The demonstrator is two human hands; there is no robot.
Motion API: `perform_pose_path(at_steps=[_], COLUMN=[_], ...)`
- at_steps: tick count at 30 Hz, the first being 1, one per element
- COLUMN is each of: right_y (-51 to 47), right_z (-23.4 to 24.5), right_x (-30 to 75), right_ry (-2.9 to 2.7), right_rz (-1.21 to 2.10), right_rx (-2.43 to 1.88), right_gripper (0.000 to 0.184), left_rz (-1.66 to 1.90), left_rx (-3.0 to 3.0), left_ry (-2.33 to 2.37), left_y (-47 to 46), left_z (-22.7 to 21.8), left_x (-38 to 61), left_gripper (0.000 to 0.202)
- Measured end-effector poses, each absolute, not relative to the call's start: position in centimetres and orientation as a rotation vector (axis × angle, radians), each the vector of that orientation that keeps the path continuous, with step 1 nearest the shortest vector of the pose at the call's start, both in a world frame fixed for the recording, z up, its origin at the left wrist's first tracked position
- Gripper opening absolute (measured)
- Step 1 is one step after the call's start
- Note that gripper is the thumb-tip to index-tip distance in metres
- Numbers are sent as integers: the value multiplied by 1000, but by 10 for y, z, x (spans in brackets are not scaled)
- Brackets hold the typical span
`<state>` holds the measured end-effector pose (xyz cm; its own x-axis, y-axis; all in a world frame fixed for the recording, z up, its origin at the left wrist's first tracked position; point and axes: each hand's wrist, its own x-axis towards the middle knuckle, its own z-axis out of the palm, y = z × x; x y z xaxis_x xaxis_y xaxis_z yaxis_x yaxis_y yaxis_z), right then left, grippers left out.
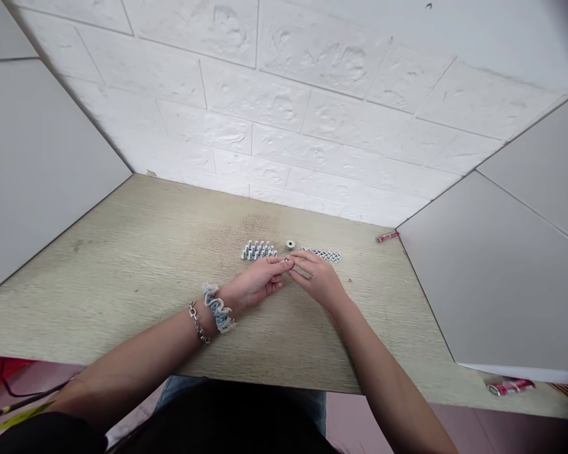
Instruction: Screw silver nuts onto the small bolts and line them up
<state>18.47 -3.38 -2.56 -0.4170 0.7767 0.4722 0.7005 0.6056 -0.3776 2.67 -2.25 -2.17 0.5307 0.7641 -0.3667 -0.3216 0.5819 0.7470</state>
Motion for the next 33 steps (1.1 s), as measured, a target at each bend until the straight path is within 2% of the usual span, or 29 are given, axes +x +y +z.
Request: perform_pose_path(at_steps=[5, 9, 15, 23, 33], right_y=[-32, -32, -11, 31, 37], right_z=[-28, -27, -20, -26, -34], right_x=[183, 184, 191, 195, 195], right_ry=[-2227, -2079, -1699, -2120, -2128], right_rz=[126, 225, 390, 417, 418], right_rx=[-1176, -1161, -1350, -1447, -1438], right_gripper=[18, 16, 16, 14, 12], left_rz=[722, 737, 558, 375, 435], left_rx=[520, 494, 675, 760, 672], left_ry=[695, 640, 640, 639, 639], left_y=[-22, -22, -35, -44, -38], left_z=[-23, -26, -18, -17, -22], left_x=[26, 26, 29, 31, 32], left_gripper=[11, 11, 32, 37, 36])
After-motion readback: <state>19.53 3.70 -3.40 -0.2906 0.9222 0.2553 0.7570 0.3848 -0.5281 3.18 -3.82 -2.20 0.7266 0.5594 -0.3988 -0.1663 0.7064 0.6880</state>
